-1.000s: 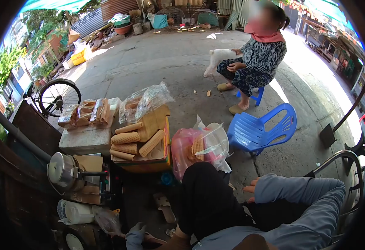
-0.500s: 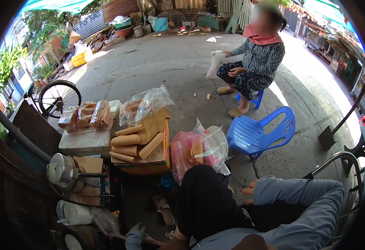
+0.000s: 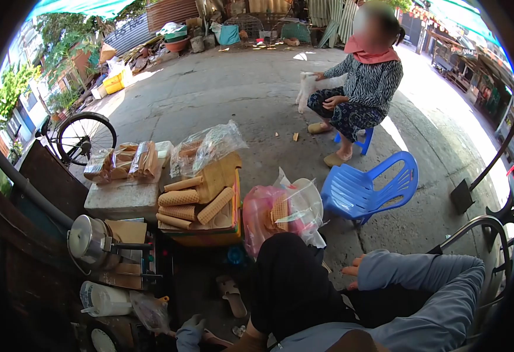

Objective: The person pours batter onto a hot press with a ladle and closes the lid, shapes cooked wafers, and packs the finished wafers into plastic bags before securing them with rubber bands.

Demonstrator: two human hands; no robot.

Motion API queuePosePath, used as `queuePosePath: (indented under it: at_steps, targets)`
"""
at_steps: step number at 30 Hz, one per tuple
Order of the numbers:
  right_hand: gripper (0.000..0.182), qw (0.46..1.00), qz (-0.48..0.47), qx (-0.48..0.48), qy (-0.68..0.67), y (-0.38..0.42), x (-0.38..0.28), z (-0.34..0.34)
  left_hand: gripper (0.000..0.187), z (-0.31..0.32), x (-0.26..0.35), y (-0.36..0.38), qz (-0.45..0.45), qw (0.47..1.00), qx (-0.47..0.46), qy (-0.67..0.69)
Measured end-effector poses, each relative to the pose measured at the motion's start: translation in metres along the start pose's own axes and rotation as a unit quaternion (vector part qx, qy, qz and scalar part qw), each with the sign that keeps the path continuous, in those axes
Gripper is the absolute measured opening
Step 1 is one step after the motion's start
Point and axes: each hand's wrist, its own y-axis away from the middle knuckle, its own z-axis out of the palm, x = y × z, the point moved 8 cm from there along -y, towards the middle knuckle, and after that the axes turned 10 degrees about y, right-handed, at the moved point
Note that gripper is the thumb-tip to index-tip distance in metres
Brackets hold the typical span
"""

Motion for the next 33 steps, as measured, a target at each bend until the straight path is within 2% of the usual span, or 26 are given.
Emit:
queuePosePath:
  at_steps: [12, 17, 20, 23, 26, 33]
  targets:
    - [0.060, 1.000, -0.002, 0.010, 0.006, -0.002, 0.002, 0.004, 0.040, 0.006, -0.030, -0.009, 0.003, 1.000, -0.018, -0.019]
    - [0.059, 1.000, -0.010, 0.020, 0.016, -0.001, 0.001, 0.001, 0.042, 0.018, -0.069, -0.032, 0.017, 0.997, -0.034, -0.062]
    - [0.058, 0.999, -0.020, 0.032, 0.028, -0.003, 0.000, 0.003, 0.041, 0.015, -0.056, -0.029, 0.026, 0.997, -0.029, -0.073]
    - [0.057, 0.998, -0.014, 0.050, 0.024, -0.003, 0.002, 0.004, 0.038, -0.002, 0.004, -0.001, 0.011, 0.999, -0.009, -0.036]
    - [0.057, 0.999, -0.008, 0.045, 0.008, -0.002, 0.001, 0.001, 0.037, 0.002, -0.012, -0.002, 0.011, 1.000, 0.002, -0.026]
    - [0.059, 0.999, -0.011, 0.046, 0.022, -0.003, 0.003, 0.003, 0.039, 0.000, -0.006, -0.002, -0.008, 0.998, -0.007, -0.059]
